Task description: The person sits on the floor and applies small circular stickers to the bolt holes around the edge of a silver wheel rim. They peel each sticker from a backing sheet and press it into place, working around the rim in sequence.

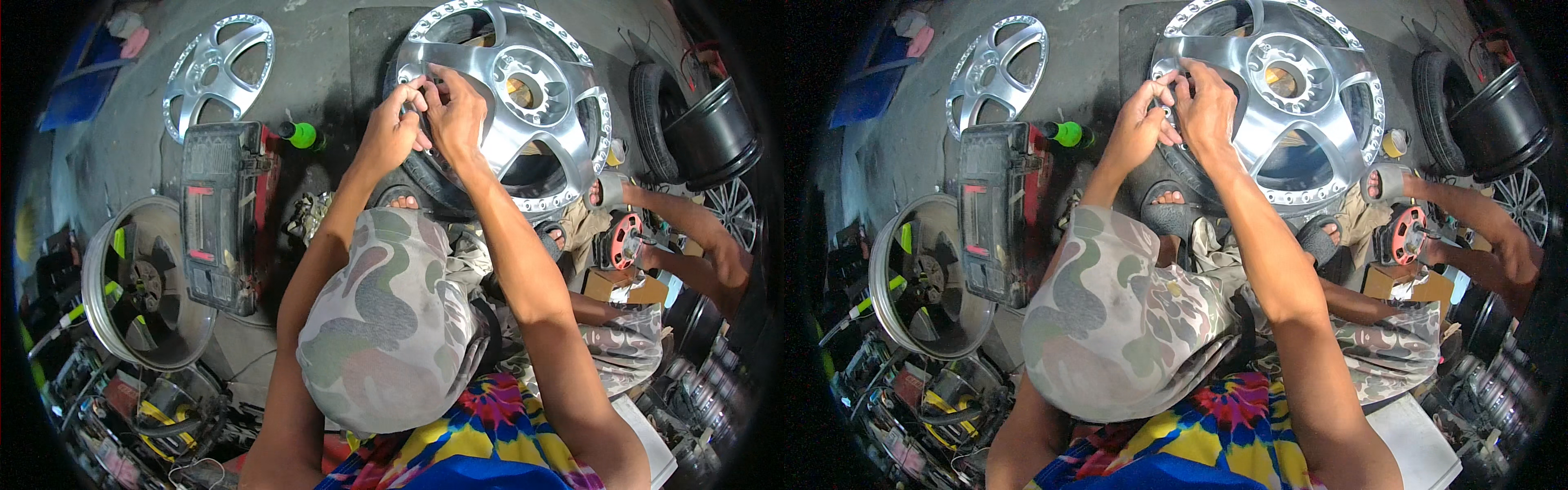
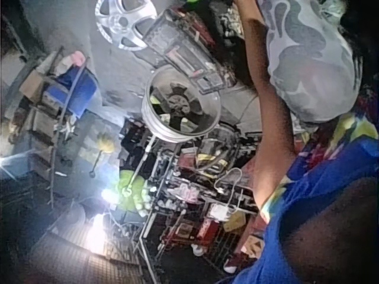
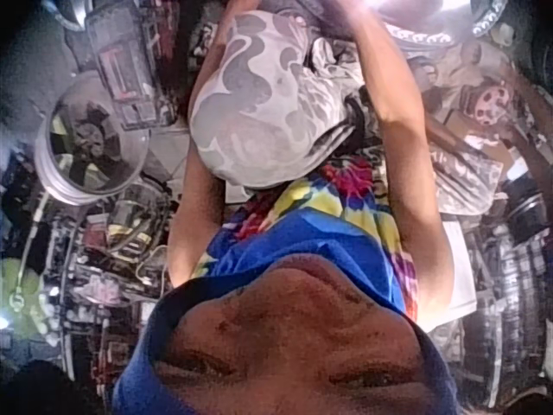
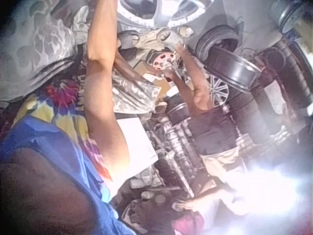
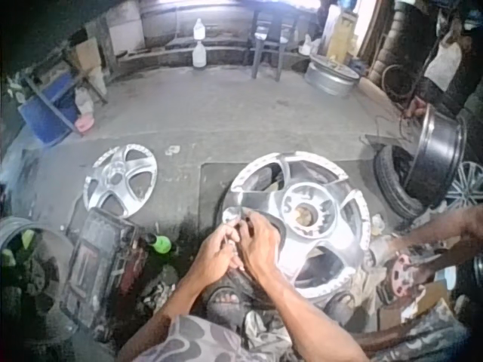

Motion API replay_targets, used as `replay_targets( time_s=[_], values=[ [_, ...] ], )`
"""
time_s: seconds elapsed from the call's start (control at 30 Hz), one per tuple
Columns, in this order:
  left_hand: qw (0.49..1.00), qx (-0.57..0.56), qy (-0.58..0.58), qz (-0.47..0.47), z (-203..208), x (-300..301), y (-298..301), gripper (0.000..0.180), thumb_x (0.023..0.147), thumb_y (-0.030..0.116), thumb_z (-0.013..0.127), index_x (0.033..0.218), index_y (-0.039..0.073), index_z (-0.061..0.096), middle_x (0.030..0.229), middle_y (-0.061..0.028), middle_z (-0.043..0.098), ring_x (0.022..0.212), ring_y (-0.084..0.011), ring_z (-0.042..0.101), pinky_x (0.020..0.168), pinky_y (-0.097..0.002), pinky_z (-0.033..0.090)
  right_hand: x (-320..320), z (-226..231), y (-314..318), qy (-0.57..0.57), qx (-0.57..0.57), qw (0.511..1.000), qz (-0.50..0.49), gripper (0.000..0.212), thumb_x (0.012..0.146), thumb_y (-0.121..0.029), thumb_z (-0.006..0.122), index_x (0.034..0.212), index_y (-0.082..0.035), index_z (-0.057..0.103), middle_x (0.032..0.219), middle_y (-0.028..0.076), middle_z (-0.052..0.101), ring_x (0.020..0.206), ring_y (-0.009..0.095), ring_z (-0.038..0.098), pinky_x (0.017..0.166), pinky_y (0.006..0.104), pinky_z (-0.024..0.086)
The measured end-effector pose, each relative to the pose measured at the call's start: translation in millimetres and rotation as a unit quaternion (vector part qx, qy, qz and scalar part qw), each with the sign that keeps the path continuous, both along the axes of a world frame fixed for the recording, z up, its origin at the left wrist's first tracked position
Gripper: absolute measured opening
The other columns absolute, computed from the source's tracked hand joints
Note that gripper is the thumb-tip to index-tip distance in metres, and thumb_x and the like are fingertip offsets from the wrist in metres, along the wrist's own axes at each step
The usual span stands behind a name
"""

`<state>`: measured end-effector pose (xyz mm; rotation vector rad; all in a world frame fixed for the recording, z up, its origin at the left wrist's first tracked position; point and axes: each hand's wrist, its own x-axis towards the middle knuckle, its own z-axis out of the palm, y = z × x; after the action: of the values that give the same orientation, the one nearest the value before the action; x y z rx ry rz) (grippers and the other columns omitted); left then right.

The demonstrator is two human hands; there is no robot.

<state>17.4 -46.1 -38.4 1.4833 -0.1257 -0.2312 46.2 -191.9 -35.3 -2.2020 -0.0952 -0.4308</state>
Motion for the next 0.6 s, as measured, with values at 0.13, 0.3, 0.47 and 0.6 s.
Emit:
replay_targets(
  time_s=[0.13,0.3,0.47,0.6],
  values=[
    [1.0,-0.007,-0.007,0.023,-9,1,2,0.02,0.098,-0.007,0.046,0.114,0.0,0.055,0.163,-0.0245,0.055,0.072,-0.0255,0.08,0.06,-0.034,0.064,6,-9,2,-0.023,-0.02,0.999,0.022,0.03,0.096,-0.008,0.074,0.126,-0.004,0.077,0.109,0.021,0.079,0.091,0.038,0.079,0.082,0.0462,0.062],
    [1.0,0.006,-0.015,0.004,-8,0,9,0.019,0.1,-0.004,0.041,0.113,0.004,0.052,0.171,-0.0254,0.045,0.075,-0.0231,0.08,0.063,-0.0312,0.063,6,-6,2,0.009,-0.006,0.999,0.033,0.03,0.097,-0.01,0.074,0.127,-0.005,0.078,0.11,0.021,0.079,0.091,0.038,0.079,0.082,0.0456,0.062],
    [1.0,0.008,-0.005,0.008,-2,0,6,0.017,0.1,-0.004,0.041,0.111,0.003,0.052,0.171,-0.0258,0.044,0.075,-0.022,0.079,0.062,-0.0305,0.063,5,-7,3,0.013,-0.016,0.999,0.026,0.031,0.097,-0.012,0.074,0.127,-0.005,0.078,0.11,0.021,0.079,0.09,0.037,0.079,0.083,0.046,0.061],
    [1.0,0.02,-0.007,0.021,-8,0,9,0.023,0.098,-0.005,0.043,0.117,0.0,0.055,0.163,-0.0245,0.051,0.073,-0.0222,0.079,0.061,-0.0318,0.063,9,-14,4,0.01,-0.021,0.999,0.038,0.032,0.097,-0.015,0.075,0.128,-0.007,0.079,0.107,0.019,0.08,0.089,0.038,0.079,0.083,0.0471,0.061]
  ],
)
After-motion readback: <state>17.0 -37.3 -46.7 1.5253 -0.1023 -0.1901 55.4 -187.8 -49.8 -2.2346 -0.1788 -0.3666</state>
